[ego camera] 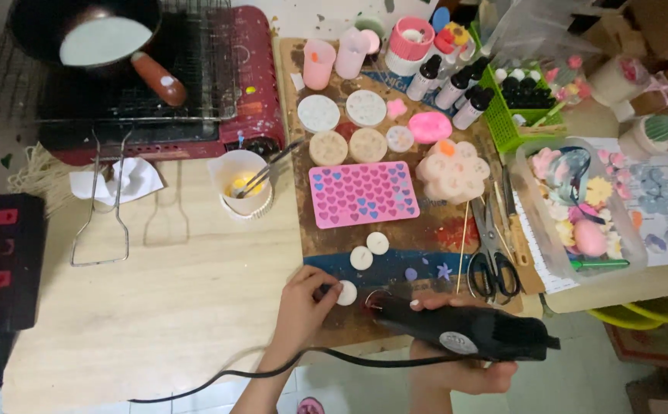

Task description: Assembling and finishing small decorative candles using a heat gun and various wax components.

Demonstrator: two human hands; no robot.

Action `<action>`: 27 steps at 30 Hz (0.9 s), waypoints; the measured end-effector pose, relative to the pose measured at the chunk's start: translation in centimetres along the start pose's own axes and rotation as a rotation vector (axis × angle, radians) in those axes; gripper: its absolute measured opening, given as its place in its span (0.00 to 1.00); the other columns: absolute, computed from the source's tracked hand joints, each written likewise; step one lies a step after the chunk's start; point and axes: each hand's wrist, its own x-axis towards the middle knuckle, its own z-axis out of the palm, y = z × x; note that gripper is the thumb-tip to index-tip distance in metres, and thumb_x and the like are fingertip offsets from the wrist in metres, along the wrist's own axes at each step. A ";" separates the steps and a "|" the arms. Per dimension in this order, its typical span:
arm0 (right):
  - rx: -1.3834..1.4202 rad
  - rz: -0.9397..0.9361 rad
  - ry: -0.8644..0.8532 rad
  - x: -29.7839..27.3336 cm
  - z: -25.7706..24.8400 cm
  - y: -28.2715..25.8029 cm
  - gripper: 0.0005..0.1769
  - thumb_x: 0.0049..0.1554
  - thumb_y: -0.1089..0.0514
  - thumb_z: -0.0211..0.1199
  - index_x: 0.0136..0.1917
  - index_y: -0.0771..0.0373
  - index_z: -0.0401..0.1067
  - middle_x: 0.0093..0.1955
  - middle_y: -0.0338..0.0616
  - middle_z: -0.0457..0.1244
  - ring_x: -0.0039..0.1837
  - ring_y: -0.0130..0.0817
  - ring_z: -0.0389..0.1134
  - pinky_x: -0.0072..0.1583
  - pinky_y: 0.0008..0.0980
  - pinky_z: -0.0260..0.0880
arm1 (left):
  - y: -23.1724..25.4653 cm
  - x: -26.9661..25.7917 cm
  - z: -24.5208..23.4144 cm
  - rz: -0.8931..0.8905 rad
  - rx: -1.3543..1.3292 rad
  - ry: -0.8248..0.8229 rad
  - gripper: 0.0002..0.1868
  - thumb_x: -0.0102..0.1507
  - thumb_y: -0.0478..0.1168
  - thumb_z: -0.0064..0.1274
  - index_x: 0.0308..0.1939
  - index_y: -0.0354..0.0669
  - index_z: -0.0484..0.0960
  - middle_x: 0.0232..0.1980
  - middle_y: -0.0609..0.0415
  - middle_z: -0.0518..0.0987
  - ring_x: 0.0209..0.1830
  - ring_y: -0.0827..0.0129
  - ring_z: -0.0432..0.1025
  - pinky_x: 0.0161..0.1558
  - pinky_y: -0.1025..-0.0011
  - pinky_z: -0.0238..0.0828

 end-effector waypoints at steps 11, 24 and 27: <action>0.050 -0.017 0.059 0.4 -0.5 1.4 0.49 0.62 0.19 0.43 0.51 0.74 0.65 0.44 0.59 0.64 0.42 0.59 0.68 0.47 0.56 0.70 | -0.4 0.3 1.1 0.072 0.146 0.067 0.05 0.52 0.37 0.65 0.29 0.42 0.87 0.37 0.54 0.79 0.38 0.59 0.75 0.39 0.62 0.73; 0.001 0.053 -0.071 1.2 1.7 1.9 0.48 0.62 0.22 0.44 0.54 0.75 0.66 0.40 0.70 0.65 0.39 0.58 0.67 0.48 0.48 0.71 | -1.8 0.6 0.9 -0.008 -0.039 0.066 0.04 0.51 0.33 0.66 0.29 0.39 0.87 0.32 0.53 0.81 0.26 0.69 0.75 0.31 0.71 0.73; 0.001 0.051 -0.081 1.2 1.8 1.9 0.47 0.62 0.23 0.45 0.55 0.75 0.66 0.41 0.69 0.65 0.41 0.57 0.67 0.48 0.48 0.71 | -2.0 0.6 0.8 -0.007 -0.044 0.071 0.04 0.52 0.32 0.66 0.30 0.39 0.87 0.32 0.54 0.81 0.27 0.69 0.75 0.32 0.71 0.73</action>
